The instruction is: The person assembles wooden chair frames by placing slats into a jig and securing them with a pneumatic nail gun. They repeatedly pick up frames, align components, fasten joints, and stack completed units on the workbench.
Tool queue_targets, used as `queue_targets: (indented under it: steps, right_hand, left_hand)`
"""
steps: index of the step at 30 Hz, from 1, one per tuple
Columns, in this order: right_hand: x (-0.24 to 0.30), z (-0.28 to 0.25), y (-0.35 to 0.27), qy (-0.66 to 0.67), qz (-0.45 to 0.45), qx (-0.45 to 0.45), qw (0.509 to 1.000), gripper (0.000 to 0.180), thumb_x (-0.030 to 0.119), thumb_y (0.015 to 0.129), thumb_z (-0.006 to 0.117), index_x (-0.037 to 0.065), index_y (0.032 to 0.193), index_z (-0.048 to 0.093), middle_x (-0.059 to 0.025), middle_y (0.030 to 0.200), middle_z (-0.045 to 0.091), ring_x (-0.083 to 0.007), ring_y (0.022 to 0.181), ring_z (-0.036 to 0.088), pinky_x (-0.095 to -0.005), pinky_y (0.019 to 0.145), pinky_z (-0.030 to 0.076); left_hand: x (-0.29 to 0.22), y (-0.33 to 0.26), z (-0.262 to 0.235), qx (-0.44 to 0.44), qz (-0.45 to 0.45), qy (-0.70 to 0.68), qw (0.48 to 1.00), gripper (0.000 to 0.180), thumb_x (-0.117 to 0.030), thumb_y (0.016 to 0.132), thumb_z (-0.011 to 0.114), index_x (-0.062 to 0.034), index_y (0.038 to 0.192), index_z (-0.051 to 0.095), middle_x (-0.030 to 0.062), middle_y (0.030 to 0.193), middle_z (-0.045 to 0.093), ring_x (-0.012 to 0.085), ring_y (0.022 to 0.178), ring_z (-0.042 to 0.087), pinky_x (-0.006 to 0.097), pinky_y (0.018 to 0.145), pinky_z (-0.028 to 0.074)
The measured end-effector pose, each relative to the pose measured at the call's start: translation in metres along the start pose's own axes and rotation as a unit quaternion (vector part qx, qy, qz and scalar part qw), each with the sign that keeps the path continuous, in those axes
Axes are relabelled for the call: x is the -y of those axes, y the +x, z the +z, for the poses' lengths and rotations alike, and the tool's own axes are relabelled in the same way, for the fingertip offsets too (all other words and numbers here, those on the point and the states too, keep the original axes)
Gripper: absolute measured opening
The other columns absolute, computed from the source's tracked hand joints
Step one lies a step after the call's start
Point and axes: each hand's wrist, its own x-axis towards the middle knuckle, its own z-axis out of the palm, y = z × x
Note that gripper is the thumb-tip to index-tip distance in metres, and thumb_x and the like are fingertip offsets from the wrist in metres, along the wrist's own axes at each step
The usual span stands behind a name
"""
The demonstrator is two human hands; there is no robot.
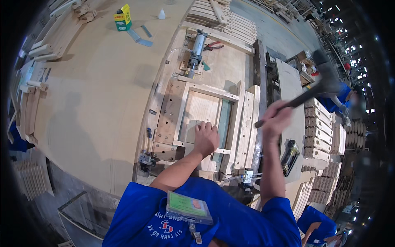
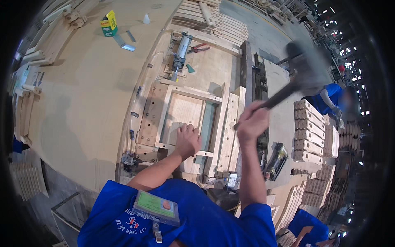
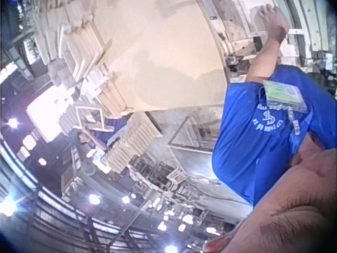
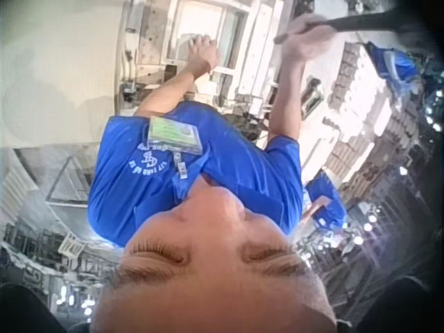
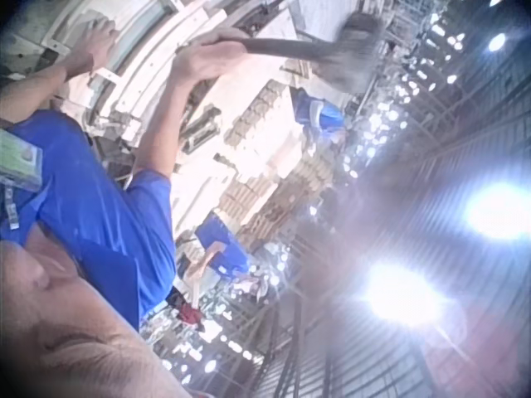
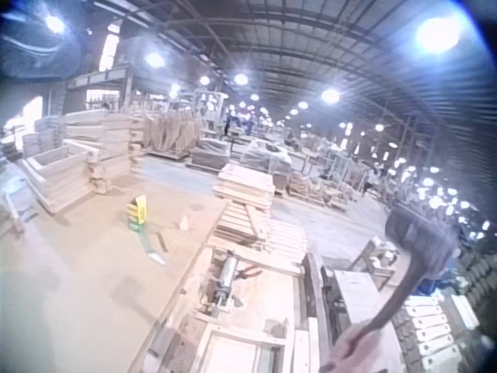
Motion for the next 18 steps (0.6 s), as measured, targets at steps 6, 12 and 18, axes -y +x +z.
queue_targets:
  steps: [6,12,18]
  right_hand:
    - [-0.083,-0.028,-0.089,-0.141,0.408,0.070,0.900,0.053,0.053,0.115,0.042,0.009,0.088,0.054,0.0007,0.064,0.047,-0.0108,0.047,0.042,-0.0314,0.042,0.037]
    - [-0.002,-0.017,-0.031,0.022,0.302,0.049,0.952,0.050,0.052,0.116,0.042,0.011,0.086,0.049,0.0049,0.061,0.039,-0.0045,0.044,0.035,-0.0253,0.040,0.032]
    - [-0.104,-0.027,-0.098,-0.267,0.279,0.065,0.920,0.051,0.045,0.116,0.038,0.007,0.086,0.053,-0.0022,0.072,0.049,-0.0135,0.057,0.048,-0.0356,0.052,0.041]
  left_hand:
    - [-0.004,0.011,-0.002,-0.041,0.033,-0.019,0.998,0.034,-0.032,0.094,0.068,-0.0035,0.112,0.073,0.0181,0.120,0.065,0.0368,0.124,0.054,0.053,0.105,0.038]
    - [0.008,-0.001,0.001,-0.043,0.011,0.005,0.999,0.032,-0.033,0.094,0.068,-0.0048,0.109,0.073,0.0167,0.117,0.065,0.0360,0.122,0.054,0.054,0.104,0.039]
    - [-0.005,-0.003,0.000,-0.018,0.017,-0.007,1.000,0.037,-0.032,0.095,0.069,-0.0030,0.117,0.073,0.0170,0.121,0.064,0.0345,0.124,0.053,0.054,0.107,0.038]
